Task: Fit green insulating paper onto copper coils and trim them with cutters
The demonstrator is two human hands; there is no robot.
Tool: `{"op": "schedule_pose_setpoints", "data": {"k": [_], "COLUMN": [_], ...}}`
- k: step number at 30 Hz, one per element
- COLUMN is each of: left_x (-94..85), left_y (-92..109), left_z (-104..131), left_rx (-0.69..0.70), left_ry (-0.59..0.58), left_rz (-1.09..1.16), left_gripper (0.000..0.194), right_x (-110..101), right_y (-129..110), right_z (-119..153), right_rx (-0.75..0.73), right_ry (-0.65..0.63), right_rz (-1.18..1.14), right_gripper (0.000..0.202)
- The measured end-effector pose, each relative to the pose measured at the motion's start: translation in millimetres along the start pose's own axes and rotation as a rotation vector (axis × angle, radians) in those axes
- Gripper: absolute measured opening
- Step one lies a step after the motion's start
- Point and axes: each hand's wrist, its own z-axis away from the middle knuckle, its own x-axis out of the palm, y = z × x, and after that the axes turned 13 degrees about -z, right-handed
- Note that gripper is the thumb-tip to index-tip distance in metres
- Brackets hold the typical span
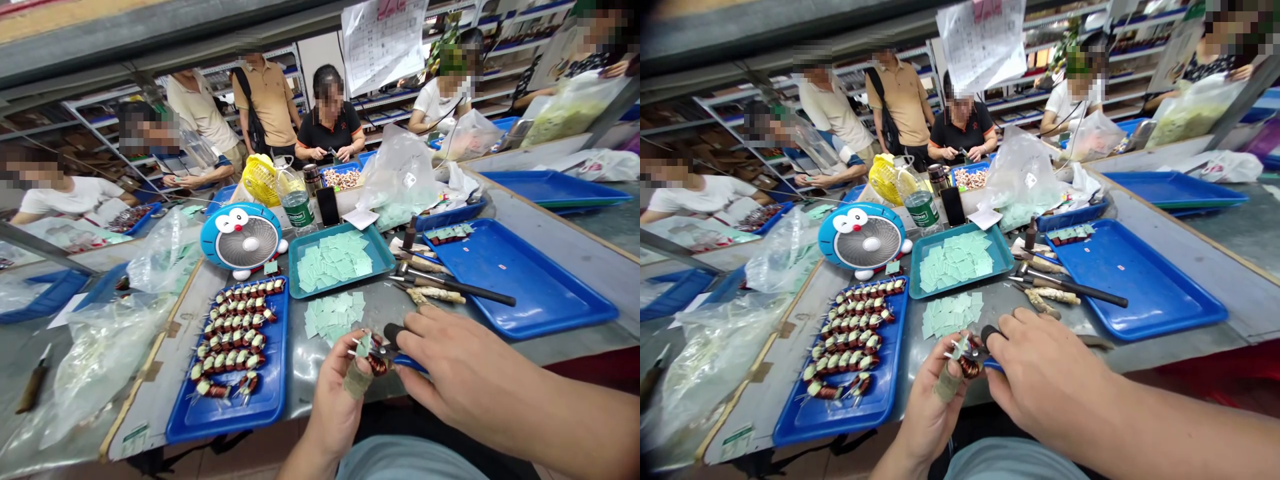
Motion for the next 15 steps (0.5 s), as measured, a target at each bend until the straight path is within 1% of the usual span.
{"op": "schedule_pose_setpoints", "data": {"k": [4, 6, 8, 10, 11, 12, 13, 14, 15], "left_x": [1.7, 1.7, 0.4, -1.5, -2.4, -3.0, -3.3, -3.2, -2.9], "left_y": [1.4, 1.1, 0.1, -1.1, -1.6, -1.8, -1.9, -1.7, -1.4], "left_z": [0.8, 1.3, 1.8, 2.2, 2.4, 2.5, 2.7, 2.8, 2.8], "left_rx": [-0.001, -0.012, -0.032, -0.04, -0.041, -0.043, -0.045, -0.048, -0.052], "left_ry": [-0.025, -0.02, -0.013, -0.02, -0.029, -0.039, -0.049, -0.057, -0.059], "left_rz": [0.003, 0.002, 0.007, 0.03, 0.042, 0.052, 0.06, 0.066, 0.07], "left_gripper": [0.043, 0.043, 0.044, 0.046, 0.047, 0.048, 0.049, 0.05, 0.051], "right_x": [-0.3, -0.4, -2.0, -5.3, -7.1, -8.7, -9.7, -10.0, -9.4], "right_y": [1.2, 0.0, -1.4, -1.6, -1.1, -0.3, 0.7, 1.5, 2.2], "right_z": [3.0, 2.4, -0.6, -4.7, -6.3, -7.2, -7.0, -5.6, -3.4], "right_rx": [0.059, 0.132, 0.281, 0.482, 0.565, 0.618, 0.624, 0.583, 0.499], "right_ry": [-0.104, -0.178, -0.308, -0.45, -0.493, -0.506, -0.484, -0.429, -0.355], "right_rz": [-0.049, -0.081, -0.149, -0.282, -0.341, -0.373, -0.369, -0.33, -0.27], "right_gripper": [0.003, 0.005, 0.011, 0.027, 0.037, 0.045, 0.047, 0.045, 0.037]}}
